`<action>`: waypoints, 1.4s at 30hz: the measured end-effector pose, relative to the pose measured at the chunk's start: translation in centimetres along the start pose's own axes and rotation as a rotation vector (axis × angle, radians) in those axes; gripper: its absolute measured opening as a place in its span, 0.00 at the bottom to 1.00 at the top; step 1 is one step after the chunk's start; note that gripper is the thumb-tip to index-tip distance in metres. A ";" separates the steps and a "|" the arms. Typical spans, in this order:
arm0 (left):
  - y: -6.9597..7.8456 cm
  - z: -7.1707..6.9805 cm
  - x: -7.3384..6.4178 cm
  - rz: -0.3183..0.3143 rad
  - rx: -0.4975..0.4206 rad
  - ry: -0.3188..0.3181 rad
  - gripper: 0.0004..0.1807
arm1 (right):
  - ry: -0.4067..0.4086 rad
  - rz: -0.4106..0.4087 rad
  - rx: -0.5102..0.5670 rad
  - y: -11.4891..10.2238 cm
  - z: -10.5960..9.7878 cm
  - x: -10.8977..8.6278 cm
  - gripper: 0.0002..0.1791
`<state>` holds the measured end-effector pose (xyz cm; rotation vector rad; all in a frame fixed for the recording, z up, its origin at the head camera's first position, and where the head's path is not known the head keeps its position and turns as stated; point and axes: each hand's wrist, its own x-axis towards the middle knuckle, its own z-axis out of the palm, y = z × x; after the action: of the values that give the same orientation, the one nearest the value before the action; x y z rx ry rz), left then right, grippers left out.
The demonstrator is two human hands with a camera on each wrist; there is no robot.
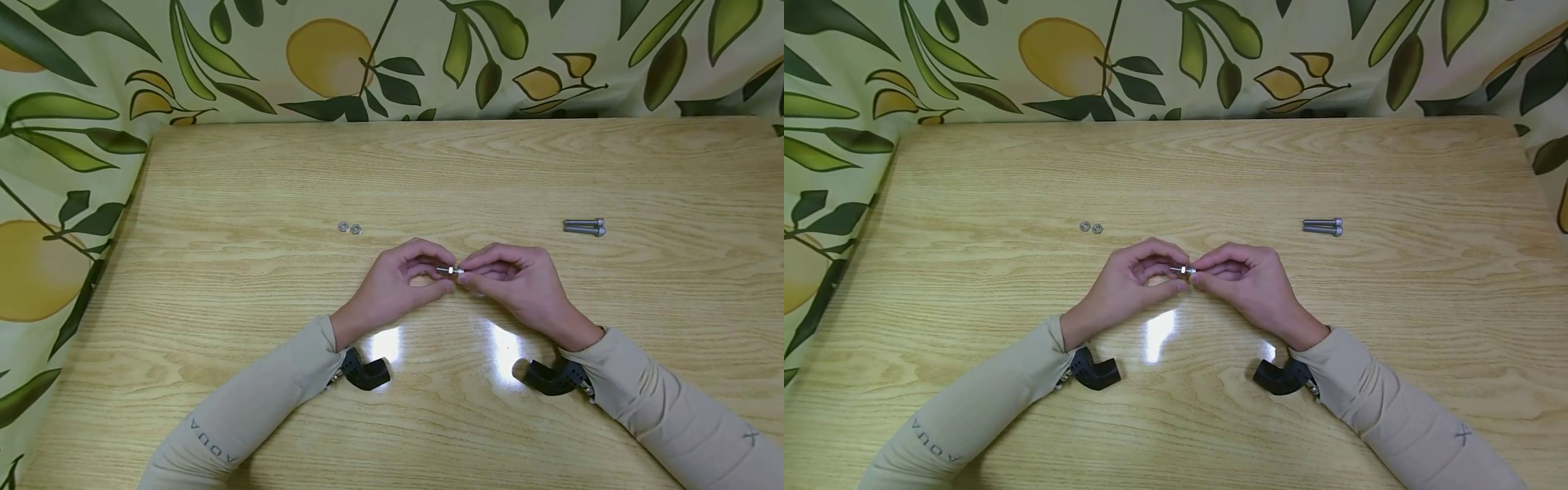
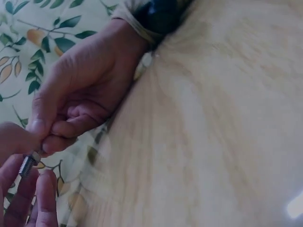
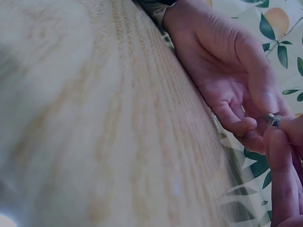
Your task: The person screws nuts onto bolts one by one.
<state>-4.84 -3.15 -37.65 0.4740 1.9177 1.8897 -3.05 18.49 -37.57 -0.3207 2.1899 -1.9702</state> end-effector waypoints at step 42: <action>0.4 0.2 -0.4 -0.068 0.043 -0.004 0.12 | -0.032 -0.040 0.055 -0.5 0.3 -0.5 0.09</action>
<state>-4.37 -3.16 -37.25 0.4189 1.9502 1.8073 -2.46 18.32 -37.12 -0.3886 2.1218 -2.0273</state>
